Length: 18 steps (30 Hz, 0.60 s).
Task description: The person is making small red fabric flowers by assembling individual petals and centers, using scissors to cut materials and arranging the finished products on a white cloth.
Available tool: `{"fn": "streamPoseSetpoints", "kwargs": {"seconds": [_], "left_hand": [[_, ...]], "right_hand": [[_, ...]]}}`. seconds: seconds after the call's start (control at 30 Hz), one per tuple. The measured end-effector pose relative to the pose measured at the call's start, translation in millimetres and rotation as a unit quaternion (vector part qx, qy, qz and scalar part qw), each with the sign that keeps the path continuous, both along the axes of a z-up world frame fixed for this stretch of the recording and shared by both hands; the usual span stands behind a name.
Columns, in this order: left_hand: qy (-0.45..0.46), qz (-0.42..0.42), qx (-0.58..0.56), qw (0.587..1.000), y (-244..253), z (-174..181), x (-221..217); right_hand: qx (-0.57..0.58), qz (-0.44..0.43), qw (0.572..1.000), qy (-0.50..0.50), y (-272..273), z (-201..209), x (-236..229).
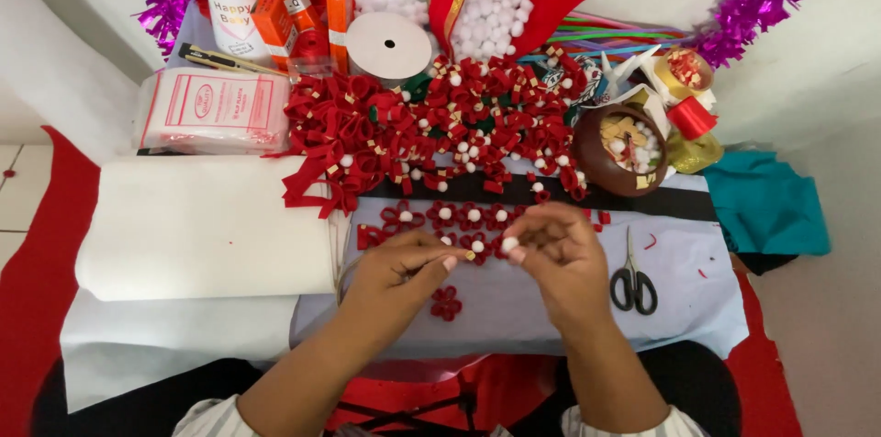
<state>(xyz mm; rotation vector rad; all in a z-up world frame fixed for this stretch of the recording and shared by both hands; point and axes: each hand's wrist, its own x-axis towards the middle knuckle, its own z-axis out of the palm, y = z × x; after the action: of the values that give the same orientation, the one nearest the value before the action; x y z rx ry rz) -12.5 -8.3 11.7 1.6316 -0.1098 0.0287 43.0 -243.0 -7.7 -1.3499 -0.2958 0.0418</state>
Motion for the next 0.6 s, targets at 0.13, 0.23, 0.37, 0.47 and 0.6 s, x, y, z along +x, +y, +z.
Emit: {"fn": "streamPoseSetpoints", "kwargs": {"seconds": [0.13, 0.23, 0.37, 0.47, 0.6], "left_hand": [[0.032, 0.014, -0.012, 0.999, -1.6, -7.3, 1.2], [0.049, 0.019, 0.006, 0.999, -1.8, -5.2, 3.0], [0.066, 0.022, 0.006, 0.998, -3.4, -6.8, 3.7], [0.062, 0.023, 0.012, 0.998, -3.4, -3.4, 3.1], [0.057, 0.023, 0.051, 0.997, -3.9, -2.7, 3.1]], "right_hand": [[-0.071, 0.016, 0.993, -0.091, 19.2, 1.4, -22.8], [-0.106, 0.011, 0.976, -0.188, 25.1, 0.6, -25.5], [-0.193, -0.008, 0.950, -0.246, 26.6, 2.9, -26.7], [-0.222, -0.017, 0.941, -0.255, 26.2, 3.6, -27.0], [-0.271, -0.026, 0.931, -0.243, 29.3, 13.4, -28.0]]}}
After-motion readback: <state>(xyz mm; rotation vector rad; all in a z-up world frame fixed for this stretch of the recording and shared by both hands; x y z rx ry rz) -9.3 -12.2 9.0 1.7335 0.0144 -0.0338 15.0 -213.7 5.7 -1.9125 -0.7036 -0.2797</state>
